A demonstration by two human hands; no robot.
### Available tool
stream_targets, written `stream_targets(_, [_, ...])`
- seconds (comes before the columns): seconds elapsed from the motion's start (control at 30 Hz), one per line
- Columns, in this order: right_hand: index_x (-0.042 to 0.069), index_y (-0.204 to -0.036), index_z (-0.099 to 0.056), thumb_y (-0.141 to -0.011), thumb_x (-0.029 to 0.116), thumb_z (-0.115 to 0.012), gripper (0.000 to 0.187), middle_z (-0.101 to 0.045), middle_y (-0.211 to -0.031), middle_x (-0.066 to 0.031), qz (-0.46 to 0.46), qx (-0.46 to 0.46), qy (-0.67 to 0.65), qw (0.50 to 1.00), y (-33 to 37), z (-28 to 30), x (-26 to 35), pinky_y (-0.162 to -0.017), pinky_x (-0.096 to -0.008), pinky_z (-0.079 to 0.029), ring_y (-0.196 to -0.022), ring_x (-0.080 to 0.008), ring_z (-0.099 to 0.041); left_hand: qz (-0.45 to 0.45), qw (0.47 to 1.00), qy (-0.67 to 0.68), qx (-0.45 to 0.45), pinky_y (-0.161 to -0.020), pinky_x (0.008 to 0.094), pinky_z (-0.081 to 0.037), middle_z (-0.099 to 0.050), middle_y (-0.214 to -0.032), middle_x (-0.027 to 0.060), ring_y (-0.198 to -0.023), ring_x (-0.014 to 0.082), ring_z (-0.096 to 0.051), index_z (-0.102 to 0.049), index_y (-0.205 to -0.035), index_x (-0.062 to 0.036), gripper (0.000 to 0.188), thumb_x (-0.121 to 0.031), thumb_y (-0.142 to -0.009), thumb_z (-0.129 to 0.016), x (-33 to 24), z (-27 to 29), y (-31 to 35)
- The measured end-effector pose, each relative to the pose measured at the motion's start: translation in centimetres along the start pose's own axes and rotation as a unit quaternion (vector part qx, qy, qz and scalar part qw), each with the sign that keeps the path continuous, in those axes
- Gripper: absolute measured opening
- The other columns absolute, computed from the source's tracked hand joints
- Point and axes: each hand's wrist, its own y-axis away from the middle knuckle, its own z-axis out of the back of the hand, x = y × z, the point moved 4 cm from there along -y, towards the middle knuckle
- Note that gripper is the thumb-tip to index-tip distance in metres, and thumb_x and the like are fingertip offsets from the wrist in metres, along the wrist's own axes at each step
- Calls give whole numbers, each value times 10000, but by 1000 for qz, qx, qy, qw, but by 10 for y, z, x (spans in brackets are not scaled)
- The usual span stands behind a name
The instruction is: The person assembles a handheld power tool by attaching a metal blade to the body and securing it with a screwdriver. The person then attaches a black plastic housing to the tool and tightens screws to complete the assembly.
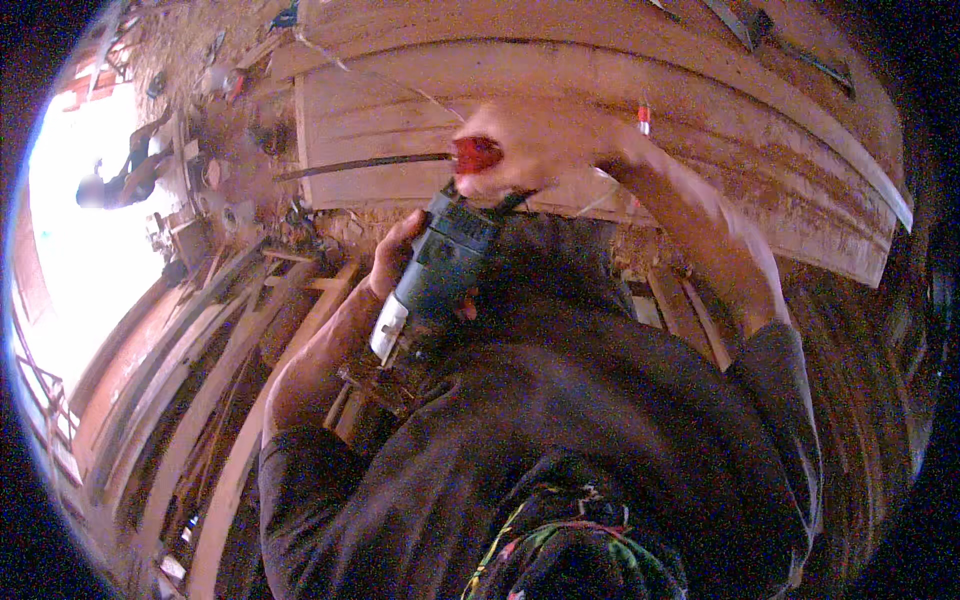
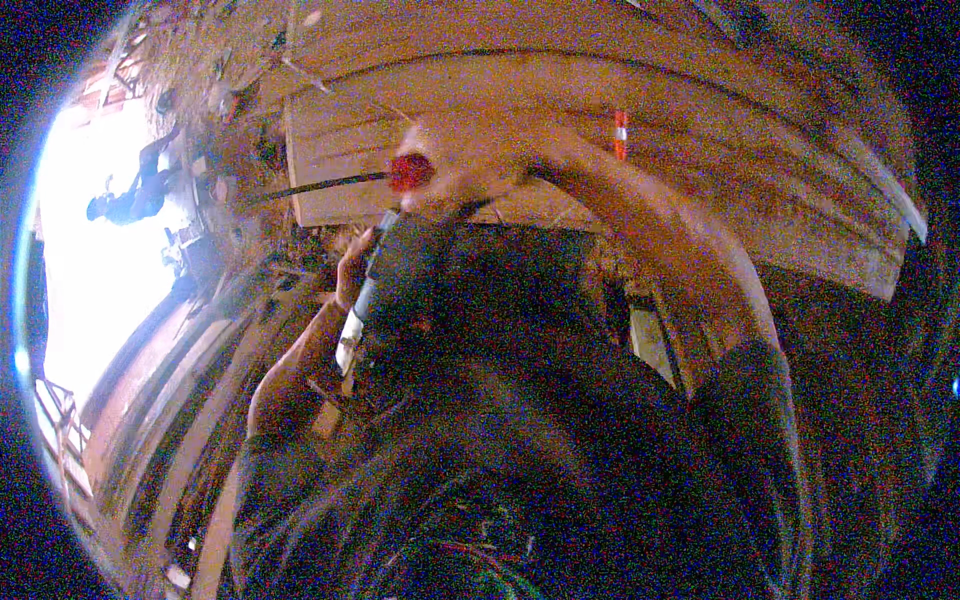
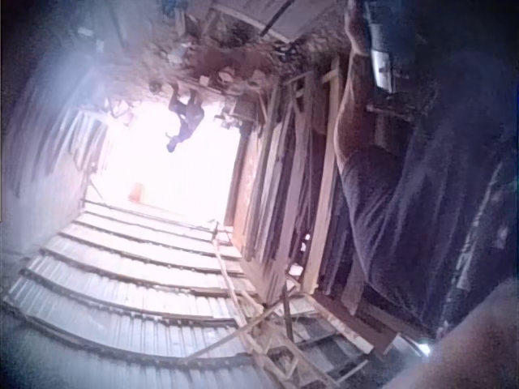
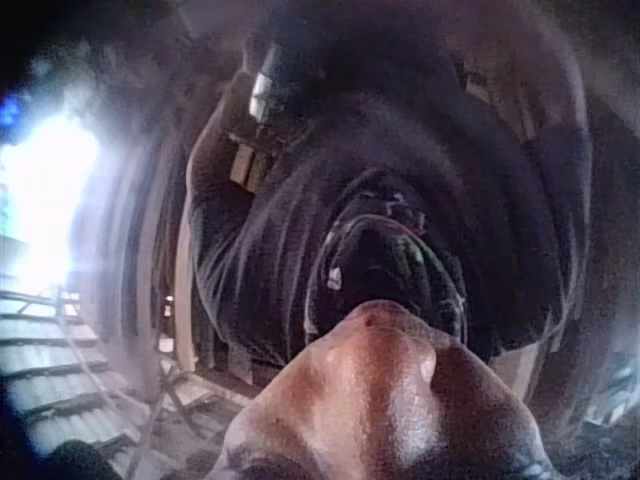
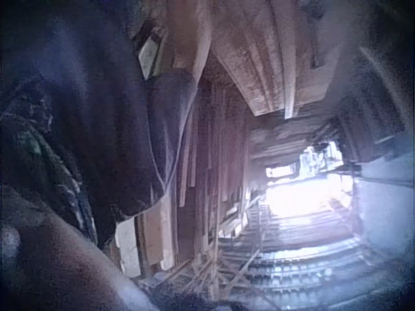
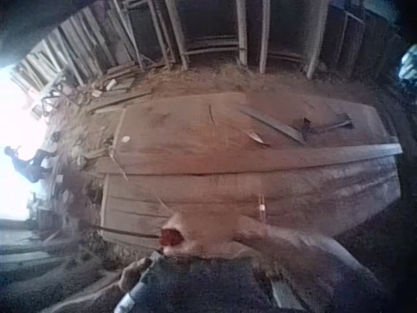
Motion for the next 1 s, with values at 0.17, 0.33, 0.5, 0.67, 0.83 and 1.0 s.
stream_targets(0.17, [35,-936,-699,-895,252,-727,223,-660,-764,-63,-78,-44,-44,995,43,-13,13,-639,-349,-481,-673,-158,-594,51,944,-325,27,-794,511,-612,-685,-1171,210,-863,392,-726,-474,-1415,0,777,-616,-945,-539,-2,-20,8])
stream_targets(0.33, [54,-962,-703,-890,230,-754,196,-670,-783,-45,-83,-81,-128,985,67,-30,15,-641,-324,-482,-699,-143,-597,30,909,-415,11,-799,325,-578,-701,-1149,84,-869,156,-700,-544,-1373,-43,566,-483,-1018,-530,13,-18,-5])
stream_targets(0.5, [63,-903,-658,-928,343,-725,288,-630,-713,-98,-122,-67,-40,990,74,-37,24,-608,-388,-469,-641,-227,-599,67,875,-478,-33,-867,285,-539,-672,-1214,39,-987,103,-654,-506,-1416,-47,564,-455,-1029,-552,11,-23,8])
stream_targets(0.67, [42,-830,-602,-928,350,-721,344,-603,-674,-129,-109,-92,-16,990,78,-42,27,-597,-431,-454,-622,-291,-595,52,845,-532,-14,-948,300,-510,-638,-1300,46,-1095,120,-629,-416,-1504,-30,653,-465,-1034,-547,9,-44,12])
stream_targets(0.83, [32,-819,-607,-926,347,-723,352,-620,-685,-144,-99,-81,-6,992,79,-45,35,-600,-443,-458,-634,-316,-613,41,780,-622,-59,-1084,327,-420,-568,-1419,100,-1272,172,-545,-266,-1577,24,863,-526,-995,-589,4,-29,12])
stream_targets(1.0, [37,-854,-637,-926,338,-726,322,-616,-674,-139,-122,-116,-63,984,80,-43,39,-572,-425,-447,-610,-279,-603,37,813,-579,-53,-1124,332,-380,-529,-1463,138,-1324,203,-505,-205,-1592,31,981,-564,-949,-646,9,-25,9])
